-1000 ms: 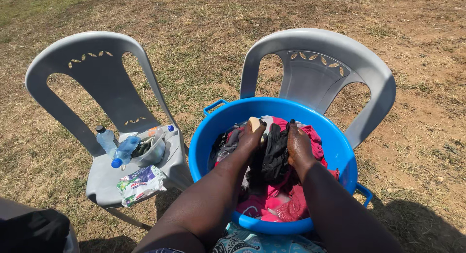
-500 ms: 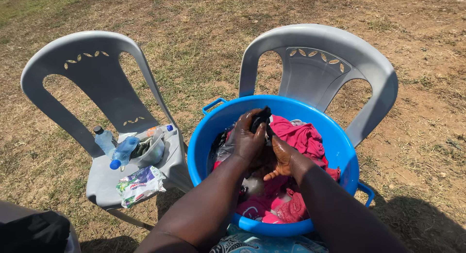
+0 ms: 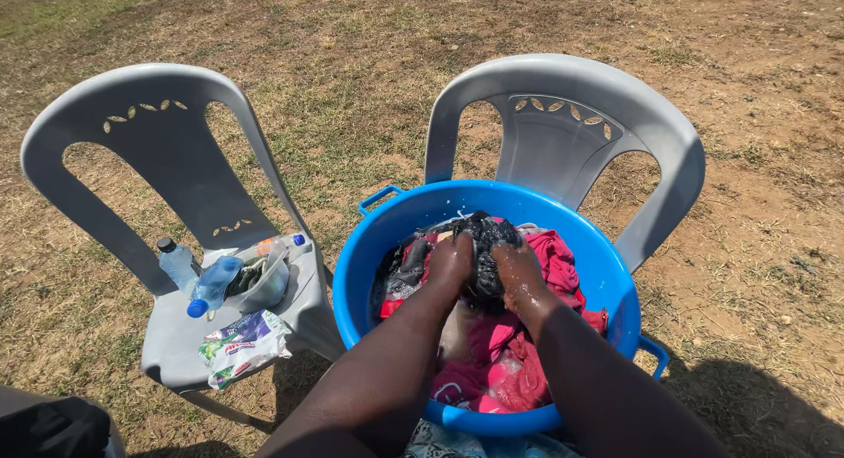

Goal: The person washes clothes by hand in a blue plastic basin, using a bar of soap to scrub the fabric and then wringing it out.

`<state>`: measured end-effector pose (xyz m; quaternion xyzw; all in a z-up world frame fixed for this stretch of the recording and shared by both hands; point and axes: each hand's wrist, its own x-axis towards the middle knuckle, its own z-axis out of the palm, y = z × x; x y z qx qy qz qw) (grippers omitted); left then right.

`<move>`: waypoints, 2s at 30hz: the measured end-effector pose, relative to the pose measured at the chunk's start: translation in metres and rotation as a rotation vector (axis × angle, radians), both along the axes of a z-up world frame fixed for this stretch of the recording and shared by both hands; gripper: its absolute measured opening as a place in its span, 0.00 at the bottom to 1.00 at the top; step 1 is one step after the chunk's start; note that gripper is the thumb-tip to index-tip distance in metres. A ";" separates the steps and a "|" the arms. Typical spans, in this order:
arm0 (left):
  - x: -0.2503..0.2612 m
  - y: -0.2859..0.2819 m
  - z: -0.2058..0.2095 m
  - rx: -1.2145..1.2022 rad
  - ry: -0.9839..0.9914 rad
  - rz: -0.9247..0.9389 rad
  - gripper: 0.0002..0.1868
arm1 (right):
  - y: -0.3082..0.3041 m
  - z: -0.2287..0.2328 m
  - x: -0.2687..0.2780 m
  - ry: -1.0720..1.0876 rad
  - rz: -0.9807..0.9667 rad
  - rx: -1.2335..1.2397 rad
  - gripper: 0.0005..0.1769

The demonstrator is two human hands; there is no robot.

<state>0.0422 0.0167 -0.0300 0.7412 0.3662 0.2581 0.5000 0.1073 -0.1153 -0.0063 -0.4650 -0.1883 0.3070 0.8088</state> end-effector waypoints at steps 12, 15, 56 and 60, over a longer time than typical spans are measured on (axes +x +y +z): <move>-0.071 -0.084 0.094 0.212 -0.094 -0.430 0.27 | -0.019 0.005 0.031 0.415 0.280 -0.264 0.28; -0.068 -0.096 0.093 0.522 -0.132 -0.559 0.23 | -0.036 0.019 0.020 0.426 0.300 -0.282 0.24; -0.055 0.092 0.046 0.005 -0.857 0.757 0.13 | -0.048 0.042 0.066 0.403 -0.505 0.152 0.24; -0.050 0.074 0.046 0.020 -0.609 0.589 0.17 | -0.054 0.079 0.034 0.499 -0.306 0.127 0.43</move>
